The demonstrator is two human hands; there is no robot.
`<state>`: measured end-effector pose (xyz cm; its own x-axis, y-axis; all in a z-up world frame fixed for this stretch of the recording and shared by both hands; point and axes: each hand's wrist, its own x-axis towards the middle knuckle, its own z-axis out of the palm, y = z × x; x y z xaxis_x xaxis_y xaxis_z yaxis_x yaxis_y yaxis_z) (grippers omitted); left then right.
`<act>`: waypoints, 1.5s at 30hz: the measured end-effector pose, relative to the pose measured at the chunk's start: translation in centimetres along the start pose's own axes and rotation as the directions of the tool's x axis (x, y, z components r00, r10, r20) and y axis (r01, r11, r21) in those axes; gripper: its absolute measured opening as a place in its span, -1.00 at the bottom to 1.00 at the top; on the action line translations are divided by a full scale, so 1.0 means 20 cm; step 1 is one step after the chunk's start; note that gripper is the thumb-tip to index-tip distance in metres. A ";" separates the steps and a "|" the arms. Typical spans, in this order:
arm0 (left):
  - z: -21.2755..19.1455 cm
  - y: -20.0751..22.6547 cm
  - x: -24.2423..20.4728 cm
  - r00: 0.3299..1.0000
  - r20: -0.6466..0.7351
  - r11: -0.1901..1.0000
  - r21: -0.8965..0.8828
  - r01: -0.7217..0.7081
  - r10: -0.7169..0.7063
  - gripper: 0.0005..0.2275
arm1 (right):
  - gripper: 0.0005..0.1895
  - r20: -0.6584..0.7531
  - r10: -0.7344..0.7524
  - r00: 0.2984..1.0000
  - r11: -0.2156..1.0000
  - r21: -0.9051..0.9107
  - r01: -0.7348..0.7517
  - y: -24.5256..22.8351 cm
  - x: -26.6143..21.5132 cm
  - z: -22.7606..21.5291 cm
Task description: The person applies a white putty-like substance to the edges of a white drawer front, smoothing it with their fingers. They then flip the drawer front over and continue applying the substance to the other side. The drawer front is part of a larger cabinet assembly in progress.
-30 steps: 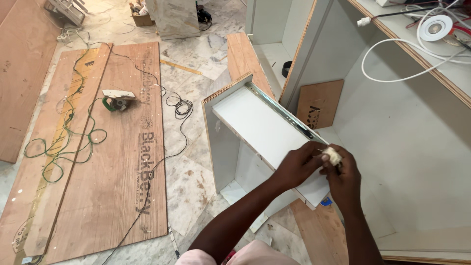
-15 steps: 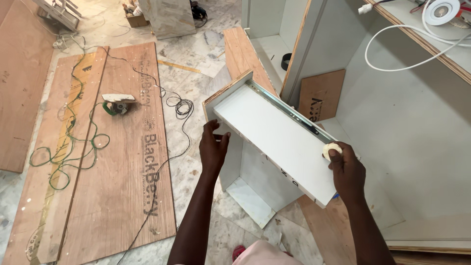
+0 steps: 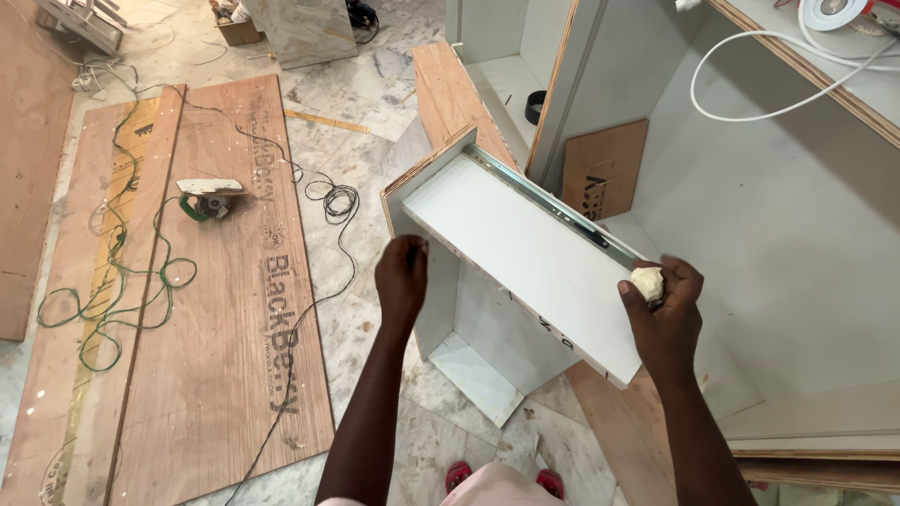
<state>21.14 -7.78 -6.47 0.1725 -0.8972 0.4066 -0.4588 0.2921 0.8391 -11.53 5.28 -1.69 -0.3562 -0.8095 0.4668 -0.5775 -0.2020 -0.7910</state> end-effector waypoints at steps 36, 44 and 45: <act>0.21 1.20 -1.42 0.373 0.599 0.645 -0.764 0.002 0.709 -0.92 | -0.55 0.610 0.253 0.751 0.472 0.599 -0.646 0.39 -0.67 -0.66; 0.40 1.33 -1.53 0.312 0.623 0.601 -0.779 0.176 0.717 -0.92 | -0.58 0.776 0.149 0.613 0.184 0.588 -0.788 0.29 -0.84 -0.90; 0.41 1.33 -1.54 0.312 0.622 0.592 -0.782 0.196 0.718 -0.92 | -0.56 0.779 0.176 0.602 0.192 0.573 -0.797 0.31 -0.85 -0.93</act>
<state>-3.61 24.94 0.40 -0.8181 -0.2760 0.5045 0.4432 0.2563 0.8590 -22.75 27.97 -7.19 0.2562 -0.9523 -0.1659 0.5939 0.2904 -0.7503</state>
